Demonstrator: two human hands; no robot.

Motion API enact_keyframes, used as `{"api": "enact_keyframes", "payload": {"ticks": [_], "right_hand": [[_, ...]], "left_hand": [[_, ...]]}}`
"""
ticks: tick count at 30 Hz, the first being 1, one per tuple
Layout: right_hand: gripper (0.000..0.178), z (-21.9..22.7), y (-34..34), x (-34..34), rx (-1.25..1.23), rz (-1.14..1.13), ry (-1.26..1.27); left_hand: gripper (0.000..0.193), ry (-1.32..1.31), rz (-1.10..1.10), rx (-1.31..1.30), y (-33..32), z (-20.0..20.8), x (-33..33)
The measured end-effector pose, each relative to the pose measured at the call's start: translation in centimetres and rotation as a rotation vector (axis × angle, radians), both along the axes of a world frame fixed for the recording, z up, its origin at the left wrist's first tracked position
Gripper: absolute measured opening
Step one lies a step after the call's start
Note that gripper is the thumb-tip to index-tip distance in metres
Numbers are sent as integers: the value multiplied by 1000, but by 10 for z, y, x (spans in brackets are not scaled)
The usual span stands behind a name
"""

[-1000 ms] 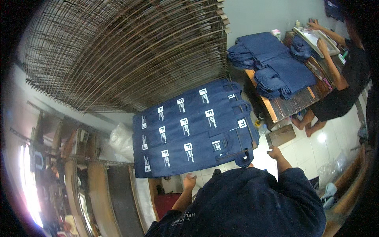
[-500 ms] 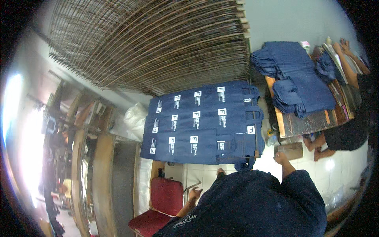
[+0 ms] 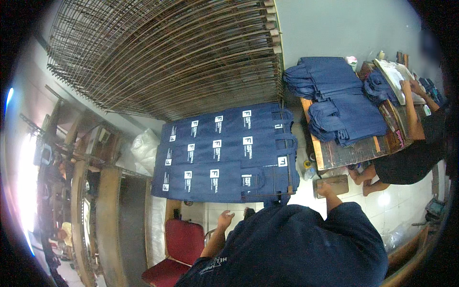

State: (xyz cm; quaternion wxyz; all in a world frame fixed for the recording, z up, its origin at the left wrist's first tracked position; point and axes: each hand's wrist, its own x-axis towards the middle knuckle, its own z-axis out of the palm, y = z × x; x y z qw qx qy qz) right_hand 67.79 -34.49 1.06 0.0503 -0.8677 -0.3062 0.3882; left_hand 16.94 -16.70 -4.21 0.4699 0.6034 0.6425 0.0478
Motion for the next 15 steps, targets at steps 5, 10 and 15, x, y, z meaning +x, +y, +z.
{"api": "enact_keyframes", "payload": {"ticks": [5, 10, 15], "right_hand": [[64, 29, -2, -2, 20, -45, 112], [59, -15, -23, -2, 149, -84, 19], [51, -71, -49, 29, 120, -186, -89]], "left_hand": [[53, -22, -33, -30, -5, 25, 19], [54, 51, -291, -58, -3, -11, -23], [56, 110, -157, -54, -9, -9, -48]]}}
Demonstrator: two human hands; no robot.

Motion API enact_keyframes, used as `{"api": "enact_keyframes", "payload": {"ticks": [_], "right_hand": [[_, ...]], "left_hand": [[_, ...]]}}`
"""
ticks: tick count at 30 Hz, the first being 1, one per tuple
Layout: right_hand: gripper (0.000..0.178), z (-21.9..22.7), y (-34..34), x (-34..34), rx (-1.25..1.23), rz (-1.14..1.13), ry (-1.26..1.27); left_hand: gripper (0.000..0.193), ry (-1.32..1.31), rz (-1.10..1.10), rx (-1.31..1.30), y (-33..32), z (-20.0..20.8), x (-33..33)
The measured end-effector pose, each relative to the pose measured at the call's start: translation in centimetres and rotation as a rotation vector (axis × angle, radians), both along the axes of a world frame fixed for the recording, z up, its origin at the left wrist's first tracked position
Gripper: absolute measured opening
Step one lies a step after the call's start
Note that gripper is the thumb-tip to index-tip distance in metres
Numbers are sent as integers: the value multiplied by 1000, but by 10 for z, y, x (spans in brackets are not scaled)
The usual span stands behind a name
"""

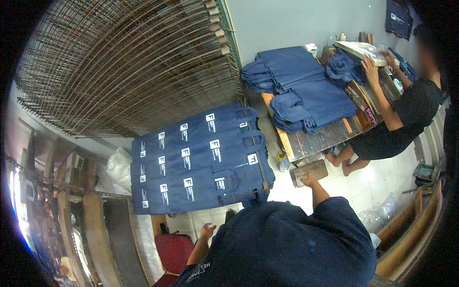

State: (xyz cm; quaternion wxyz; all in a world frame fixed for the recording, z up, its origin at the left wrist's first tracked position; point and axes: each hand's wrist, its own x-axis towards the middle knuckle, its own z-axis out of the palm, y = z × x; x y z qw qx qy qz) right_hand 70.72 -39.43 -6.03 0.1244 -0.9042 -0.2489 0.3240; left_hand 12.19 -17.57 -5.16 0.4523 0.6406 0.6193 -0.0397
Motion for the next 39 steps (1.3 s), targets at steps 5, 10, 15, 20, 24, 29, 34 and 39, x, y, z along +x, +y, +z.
{"api": "enact_keyframes", "payload": {"ticks": [5, 10, 15, 20, 24, 29, 34, 39], "right_hand": [[40, -14, -25, 34, 219, -379, 74], [24, 24, 4, 36, 676, -868, -287], [20, 99, 34, 75, 729, -1180, -499], [41, 139, 67, 152, 1283, -1358, 200], [80, 186, 89, 179, 1532, -1286, 505], [86, 202, 112, 214, 1675, -1333, 591], [86, 204, 121, 228, 1765, -1308, 573], [93, 193, 121, 227, 1819, -1309, 616]], "left_hand": [[52, 46, 23, -26, 5, 39, 21], [52, -183, 90, -74, 12, 16, 7], [52, -10, -47, 11, 6, 63, 46], [52, -11, -69, -52, -4, 20, 19], [53, -96, -150, -61, 0, 29, 5], [56, 96, -20, -40, 0, 70, 3], [54, 219, -19, 85, -21, 126, 6], [55, 96, 42, 41, -49, 42, -96]]}}
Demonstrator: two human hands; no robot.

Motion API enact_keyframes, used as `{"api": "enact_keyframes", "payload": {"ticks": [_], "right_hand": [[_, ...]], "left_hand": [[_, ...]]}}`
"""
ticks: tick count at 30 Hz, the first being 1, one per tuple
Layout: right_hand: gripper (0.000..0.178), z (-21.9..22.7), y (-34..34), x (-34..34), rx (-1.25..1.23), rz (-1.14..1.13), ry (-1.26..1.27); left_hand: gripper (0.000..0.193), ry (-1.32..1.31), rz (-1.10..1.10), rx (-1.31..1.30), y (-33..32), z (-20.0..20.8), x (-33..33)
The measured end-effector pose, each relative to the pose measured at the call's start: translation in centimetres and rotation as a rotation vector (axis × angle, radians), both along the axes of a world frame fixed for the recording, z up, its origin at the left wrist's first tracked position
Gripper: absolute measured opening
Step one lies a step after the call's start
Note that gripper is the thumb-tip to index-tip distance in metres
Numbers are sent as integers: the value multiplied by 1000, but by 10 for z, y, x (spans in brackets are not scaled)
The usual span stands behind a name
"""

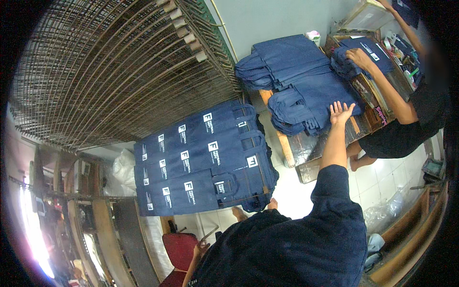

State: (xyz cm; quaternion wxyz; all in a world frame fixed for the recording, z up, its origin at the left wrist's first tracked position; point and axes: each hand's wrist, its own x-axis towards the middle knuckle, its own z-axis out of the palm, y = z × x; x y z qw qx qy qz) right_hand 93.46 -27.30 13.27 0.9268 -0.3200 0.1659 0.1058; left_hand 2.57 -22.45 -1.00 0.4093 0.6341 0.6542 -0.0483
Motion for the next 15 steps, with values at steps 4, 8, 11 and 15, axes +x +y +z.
{"api": "enact_keyframes", "payload": {"ticks": [4, 8, 11, 15], "right_hand": [[94, 9, -2, 5, 63, 0, 15], [96, 15, 3, 8, 70, 29, 7], [98, 10, 2, 7, 77, 44, -4], [100, 12, -4, 8, 98, 29, -23]], "left_hand": [[56, 109, -62, -42, -1, 13, 23], [55, 62, 40, -39, 3, 47, 62], [54, 50, -42, -30, 13, 46, 59], [55, -95, 12, 27, 10, 77, 95]]}}
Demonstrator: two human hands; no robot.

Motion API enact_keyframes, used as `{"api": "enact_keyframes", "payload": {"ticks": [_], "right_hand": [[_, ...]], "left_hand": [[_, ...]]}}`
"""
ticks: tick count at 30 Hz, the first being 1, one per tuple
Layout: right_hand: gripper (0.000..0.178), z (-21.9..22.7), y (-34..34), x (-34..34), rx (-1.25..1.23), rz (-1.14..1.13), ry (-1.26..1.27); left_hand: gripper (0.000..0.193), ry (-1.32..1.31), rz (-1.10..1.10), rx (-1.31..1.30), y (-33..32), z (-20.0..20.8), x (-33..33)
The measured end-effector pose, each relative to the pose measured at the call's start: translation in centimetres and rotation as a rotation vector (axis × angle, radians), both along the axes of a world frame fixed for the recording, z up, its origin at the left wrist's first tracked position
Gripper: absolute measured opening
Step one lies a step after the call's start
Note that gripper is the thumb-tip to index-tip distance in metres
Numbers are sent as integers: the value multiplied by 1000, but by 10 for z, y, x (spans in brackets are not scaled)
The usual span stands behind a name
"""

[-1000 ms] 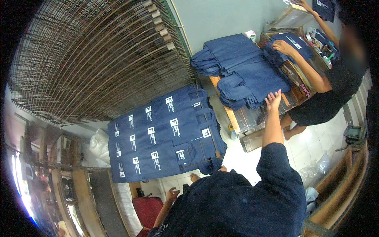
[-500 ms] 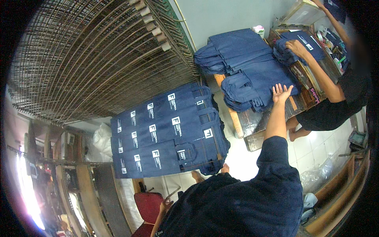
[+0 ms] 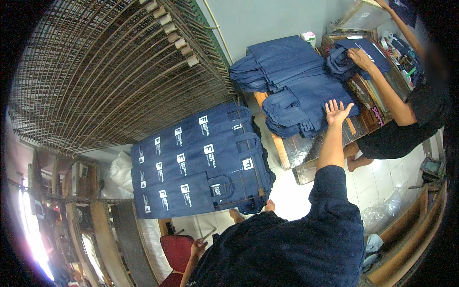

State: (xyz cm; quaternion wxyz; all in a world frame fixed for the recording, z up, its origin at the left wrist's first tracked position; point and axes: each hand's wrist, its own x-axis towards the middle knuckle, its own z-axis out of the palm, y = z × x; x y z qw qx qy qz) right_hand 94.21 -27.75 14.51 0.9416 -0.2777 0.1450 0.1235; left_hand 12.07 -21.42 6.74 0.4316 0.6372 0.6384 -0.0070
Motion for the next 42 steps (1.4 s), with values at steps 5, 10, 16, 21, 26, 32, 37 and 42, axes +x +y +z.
{"api": "enact_keyframes", "payload": {"ticks": [5, 10, 16, 21, 26, 32, 37, 42], "right_hand": [[105, -1, 1, 9, 76, 33, -41], [70, 2, 31, 1, 300, 134, -103], [54, -14, 69, -8, -264, 50, -27], [63, 86, 57, -45, -630, 37, -254], [67, 182, 24, -79, -798, 393, -743], [71, 271, -3, -171, -833, 1176, -1133], [75, 329, -24, -221, -589, 1508, -1225], [75, 362, -50, -233, -607, 1436, -1233]], "left_hand": [[57, 199, -70, 6, -8, -35, -23], [59, 137, -58, -31, -10, -31, -28], [56, 121, -47, 1, 2, -41, -32], [46, -487, 347, -193, 27, -51, -3], [40, -337, -121, 308, 84, 19, 125], [38, -755, -36, 1, 117, 90, 277], [68, -1040, -89, -486, 109, 123, 358], [98, -1347, 198, -823, 100, 156, 388]]}}
